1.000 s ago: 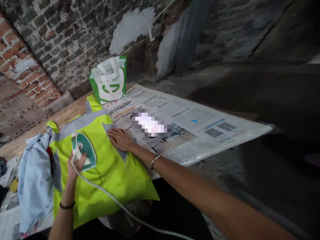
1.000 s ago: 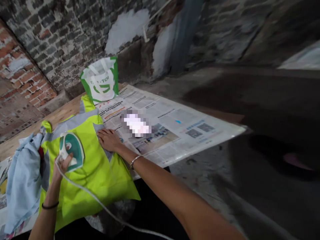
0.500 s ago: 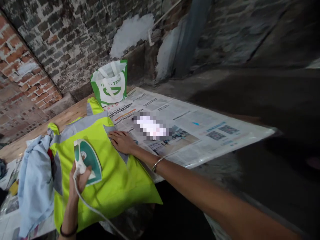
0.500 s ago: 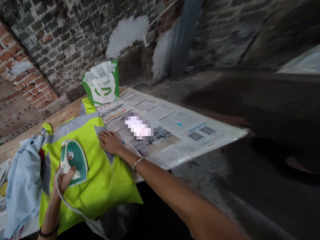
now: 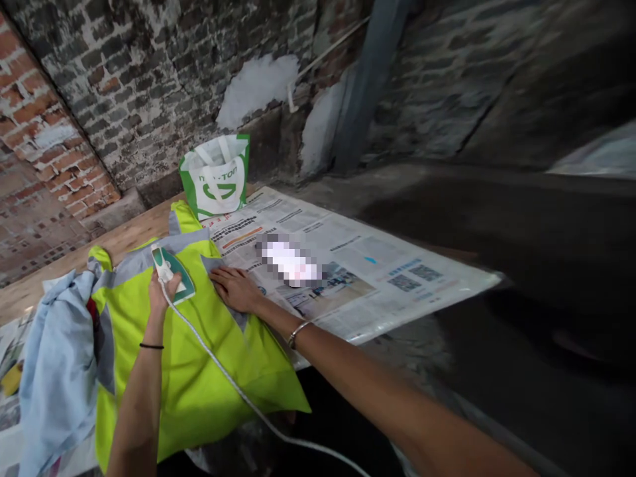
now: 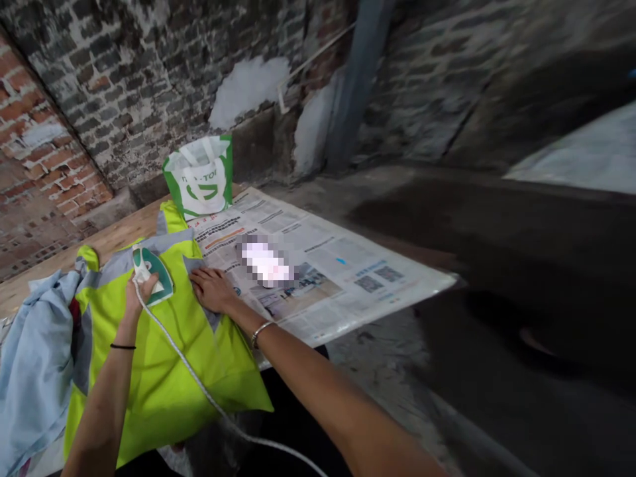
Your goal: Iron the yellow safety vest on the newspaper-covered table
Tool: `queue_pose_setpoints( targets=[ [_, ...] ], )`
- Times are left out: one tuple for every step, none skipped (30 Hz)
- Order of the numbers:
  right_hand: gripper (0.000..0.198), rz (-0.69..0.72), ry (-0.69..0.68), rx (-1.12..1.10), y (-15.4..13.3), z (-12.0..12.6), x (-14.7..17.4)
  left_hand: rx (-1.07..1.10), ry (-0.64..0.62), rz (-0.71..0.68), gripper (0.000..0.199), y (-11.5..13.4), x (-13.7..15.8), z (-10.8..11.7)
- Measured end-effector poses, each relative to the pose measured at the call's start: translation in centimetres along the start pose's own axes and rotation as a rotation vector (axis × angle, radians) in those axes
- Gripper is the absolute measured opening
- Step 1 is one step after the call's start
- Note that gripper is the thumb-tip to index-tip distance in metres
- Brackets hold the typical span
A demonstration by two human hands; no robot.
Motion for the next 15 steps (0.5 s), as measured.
queue_pose_setpoints(
  targets=[
    [0.049,0.003,-0.001,-0.004,-0.1,0.1,0.0,0.002,0.003,0.001,0.030,0.1,0.1,-0.1],
    [0.049,0.007,0.000,-0.009,-0.1,0.2,-0.1,0.005,-0.003,0.002,0.033,0.2,0.6,0.0],
    [0.048,0.009,0.005,-0.013,-0.2,0.3,-0.1,0.008,-0.017,0.003,0.037,0.2,1.5,0.2],
    [0.048,0.008,0.012,-0.016,-0.2,0.4,-0.1,0.011,-0.035,0.002,0.042,0.3,2.8,0.5],
    [0.048,0.006,0.019,-0.019,-0.2,0.5,-0.1,0.012,-0.056,-0.001,0.046,0.4,4.3,0.9],
    [0.047,0.004,0.027,-0.023,-0.3,0.6,-0.1,0.011,-0.079,-0.005,0.049,0.5,6.0,1.4],
    [0.047,0.003,0.033,-0.027,-0.3,0.6,0.0,0.007,-0.099,-0.010,0.051,0.7,7.6,1.9],
    [0.047,0.002,0.038,-0.032,-0.3,0.6,0.0,0.001,-0.121,-0.018,0.052,0.9,9.2,2.4],
    [0.047,0.002,0.041,-0.037,-0.3,0.6,0.0,-0.007,-0.142,-0.028,0.051,1.2,10.6,2.8],
    [0.046,0.001,0.042,-0.041,-0.3,0.6,0.0,-0.016,-0.162,-0.038,0.050,1.5,11.7,3.1],
    [0.046,0.000,0.044,-0.042,-0.3,0.5,0.0,-0.021,-0.181,-0.048,0.048,1.7,12.5,3.2],
    [0.046,-0.001,0.046,-0.042,-0.3,0.5,0.0,-0.023,-0.197,-0.057,0.047,1.8,12.9,3.2],
    [0.046,-0.002,0.051,-0.040,-0.3,0.4,0.1,-0.020,-0.207,-0.063,0.047,1.8,12.9,3.0],
    [0.046,-0.001,0.057,-0.037,-0.2,0.4,0.1,-0.014,-0.209,-0.067,0.048,1.8,12.5,2.6],
    [0.046,0.000,0.062,-0.034,-0.2,0.3,0.1,-0.006,-0.204,-0.072,0.049,1.6,11.8,2.1]
  ],
)
Point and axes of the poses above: each hand's wrist, its own x-axis away from the middle knuckle, its own z-axis out of the back of the hand, y = z × x, the point moved 6 cm from there along -x, towards the middle knuckle, and after that the axes turned 10 degrees about -z, right-handed, at the moved point
